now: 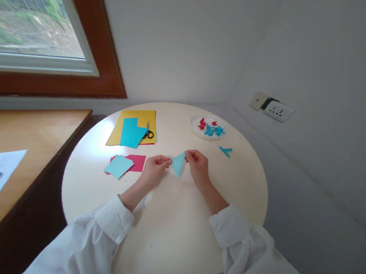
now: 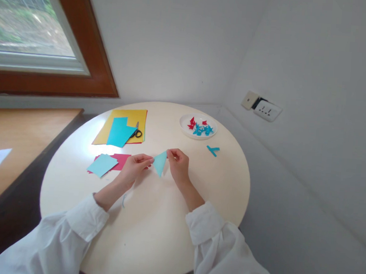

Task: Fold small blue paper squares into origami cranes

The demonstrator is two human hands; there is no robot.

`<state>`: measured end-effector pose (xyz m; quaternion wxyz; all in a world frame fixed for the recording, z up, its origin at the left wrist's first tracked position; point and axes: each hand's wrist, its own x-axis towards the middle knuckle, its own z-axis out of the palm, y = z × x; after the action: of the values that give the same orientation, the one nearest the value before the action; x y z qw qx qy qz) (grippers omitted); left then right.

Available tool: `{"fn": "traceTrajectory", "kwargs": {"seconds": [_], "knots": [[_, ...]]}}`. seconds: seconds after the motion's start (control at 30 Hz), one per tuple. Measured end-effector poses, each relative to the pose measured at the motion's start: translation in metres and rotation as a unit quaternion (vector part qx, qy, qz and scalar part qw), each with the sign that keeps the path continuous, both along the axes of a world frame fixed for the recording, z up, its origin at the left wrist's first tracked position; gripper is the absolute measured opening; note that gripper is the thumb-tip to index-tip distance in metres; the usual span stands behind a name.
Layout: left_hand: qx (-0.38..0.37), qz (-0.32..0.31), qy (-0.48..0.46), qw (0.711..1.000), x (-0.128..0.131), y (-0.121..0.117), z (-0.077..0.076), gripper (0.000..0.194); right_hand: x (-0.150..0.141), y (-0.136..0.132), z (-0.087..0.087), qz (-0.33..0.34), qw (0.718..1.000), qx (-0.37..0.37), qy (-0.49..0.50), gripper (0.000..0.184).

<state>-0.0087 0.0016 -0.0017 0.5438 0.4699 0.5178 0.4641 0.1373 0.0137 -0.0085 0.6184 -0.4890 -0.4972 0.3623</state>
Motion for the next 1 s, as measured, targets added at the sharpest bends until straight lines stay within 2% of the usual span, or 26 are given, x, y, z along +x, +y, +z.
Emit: {"fn": "traceTrajectory", "kwargs": {"seconds": [0.57,0.73,0.83,1.0], "knots": [[-0.009,-0.005,0.002,1.000,-0.0001,0.0008,0.0004,0.021,0.0013,-0.0012,0.0014,-0.020,1.000,0.007,-0.015,0.019],[-0.003,0.013,-0.004,1.000,-0.0009,0.0008,0.0006,0.022,0.0016,0.0011,-0.0009,-0.036,0.999,0.020,0.010,0.019],[0.016,0.029,-0.019,0.999,-0.0019,0.0012,0.0007,0.022,-0.0002,-0.0002,-0.0016,-0.013,0.999,0.040,0.022,0.017],[0.023,0.052,-0.023,0.998,-0.0041,0.0033,-0.0029,0.026,-0.0039,-0.0079,-0.0031,0.039,0.989,0.083,-0.118,0.016]]}}
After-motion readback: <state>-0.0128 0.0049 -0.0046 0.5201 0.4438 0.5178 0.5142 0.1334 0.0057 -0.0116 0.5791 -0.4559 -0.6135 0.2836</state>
